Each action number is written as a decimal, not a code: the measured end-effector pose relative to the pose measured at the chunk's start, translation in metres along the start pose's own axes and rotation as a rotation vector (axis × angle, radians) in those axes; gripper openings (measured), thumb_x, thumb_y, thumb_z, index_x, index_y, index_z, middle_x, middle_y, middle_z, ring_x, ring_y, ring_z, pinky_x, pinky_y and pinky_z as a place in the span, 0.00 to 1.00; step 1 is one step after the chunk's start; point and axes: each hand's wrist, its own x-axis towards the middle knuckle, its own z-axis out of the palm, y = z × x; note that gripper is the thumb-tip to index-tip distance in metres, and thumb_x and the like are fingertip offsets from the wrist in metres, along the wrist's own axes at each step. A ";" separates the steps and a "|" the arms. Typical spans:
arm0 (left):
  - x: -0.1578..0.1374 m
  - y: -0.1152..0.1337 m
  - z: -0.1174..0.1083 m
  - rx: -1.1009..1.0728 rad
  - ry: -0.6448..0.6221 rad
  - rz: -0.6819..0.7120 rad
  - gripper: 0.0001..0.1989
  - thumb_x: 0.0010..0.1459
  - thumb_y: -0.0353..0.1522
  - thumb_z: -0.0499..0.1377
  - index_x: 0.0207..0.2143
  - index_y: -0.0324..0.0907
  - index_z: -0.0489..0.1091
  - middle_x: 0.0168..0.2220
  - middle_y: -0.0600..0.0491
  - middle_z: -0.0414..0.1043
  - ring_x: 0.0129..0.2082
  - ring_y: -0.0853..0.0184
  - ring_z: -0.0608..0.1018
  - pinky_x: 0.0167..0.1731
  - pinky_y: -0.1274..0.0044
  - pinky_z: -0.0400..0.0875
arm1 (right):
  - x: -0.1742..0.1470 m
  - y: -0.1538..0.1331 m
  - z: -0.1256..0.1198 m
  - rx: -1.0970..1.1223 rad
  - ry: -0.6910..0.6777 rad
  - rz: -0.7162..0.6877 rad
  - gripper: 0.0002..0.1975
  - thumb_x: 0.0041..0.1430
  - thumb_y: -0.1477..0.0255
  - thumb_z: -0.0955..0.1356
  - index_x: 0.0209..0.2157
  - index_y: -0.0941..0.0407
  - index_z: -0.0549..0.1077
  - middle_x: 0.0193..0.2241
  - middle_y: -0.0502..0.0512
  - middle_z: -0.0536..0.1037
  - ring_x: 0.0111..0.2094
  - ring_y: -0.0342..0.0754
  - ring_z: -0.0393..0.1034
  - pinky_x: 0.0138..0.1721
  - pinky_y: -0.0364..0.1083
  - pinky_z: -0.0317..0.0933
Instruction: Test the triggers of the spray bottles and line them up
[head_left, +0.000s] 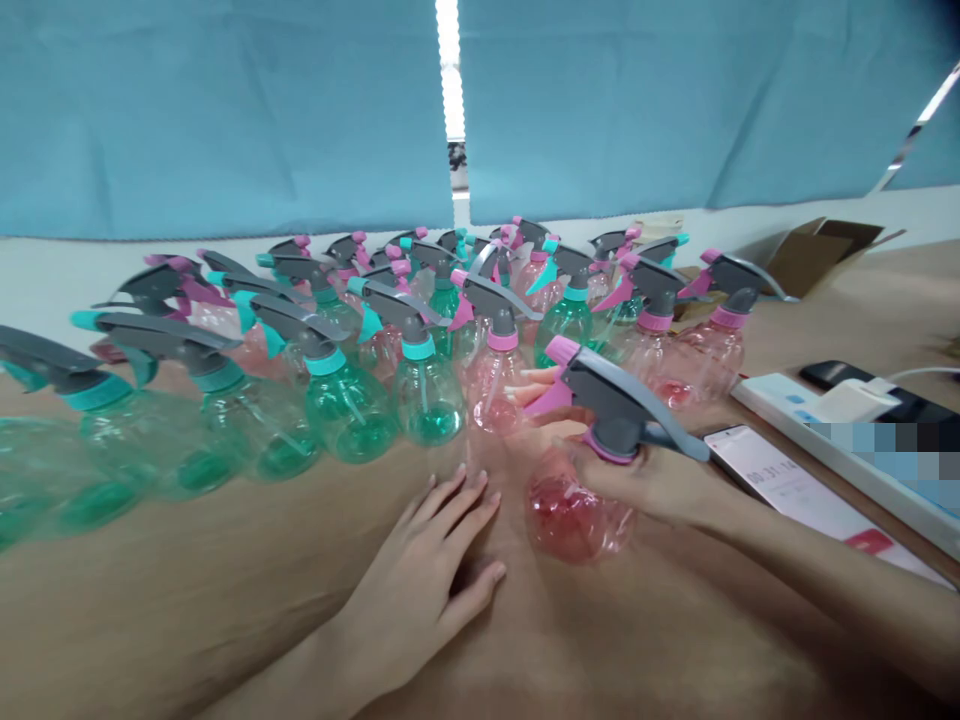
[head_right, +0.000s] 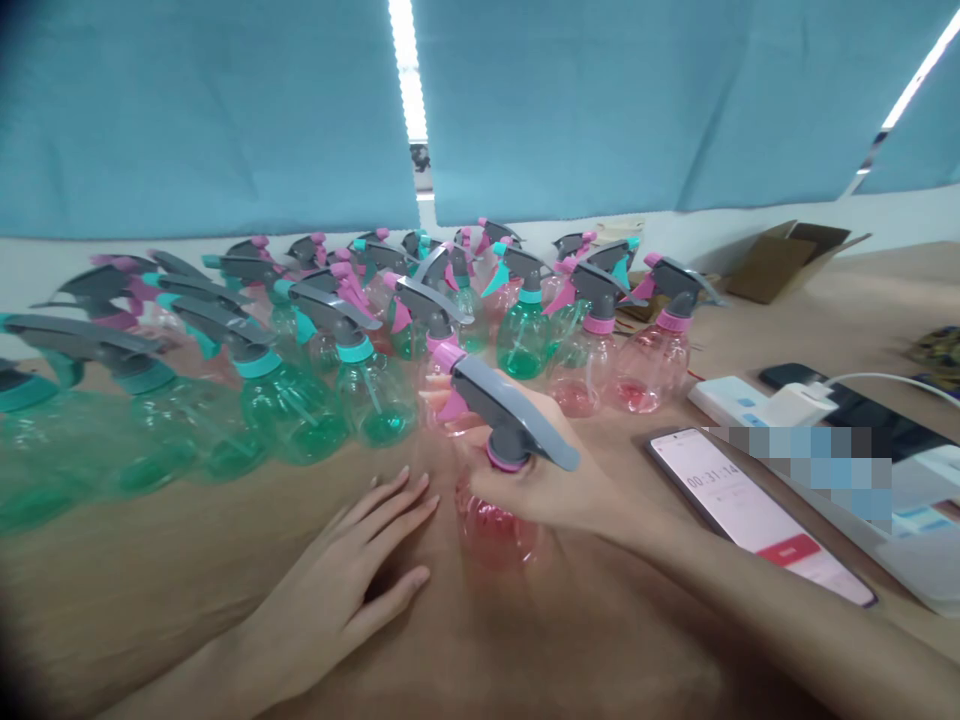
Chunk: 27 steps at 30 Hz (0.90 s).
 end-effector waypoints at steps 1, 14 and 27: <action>0.000 0.000 0.000 0.002 0.002 0.001 0.24 0.64 0.39 0.54 0.61 0.45 0.58 0.63 0.50 0.56 0.63 0.55 0.58 0.59 0.59 0.54 | 0.000 0.000 0.000 0.001 0.001 -0.005 0.08 0.46 0.78 0.66 0.21 0.50 0.70 0.16 0.48 0.65 0.26 0.50 0.66 0.25 0.49 0.64; 0.000 0.000 0.001 0.018 -0.010 0.000 0.25 0.64 0.39 0.54 0.61 0.45 0.58 0.63 0.50 0.56 0.63 0.56 0.57 0.59 0.60 0.53 | -0.002 0.000 -0.001 0.026 -0.034 0.013 0.07 0.47 0.78 0.65 0.21 0.51 0.69 0.16 0.48 0.62 0.27 0.49 0.66 0.29 0.50 0.63; 0.001 -0.001 0.000 0.014 -0.015 0.002 0.25 0.64 0.40 0.54 0.61 0.44 0.58 0.63 0.50 0.56 0.63 0.55 0.58 0.59 0.59 0.55 | -0.002 -0.004 -0.001 -0.027 -0.015 0.087 0.12 0.44 0.75 0.63 0.17 0.53 0.52 0.15 0.44 0.52 0.16 0.39 0.47 0.14 0.42 0.45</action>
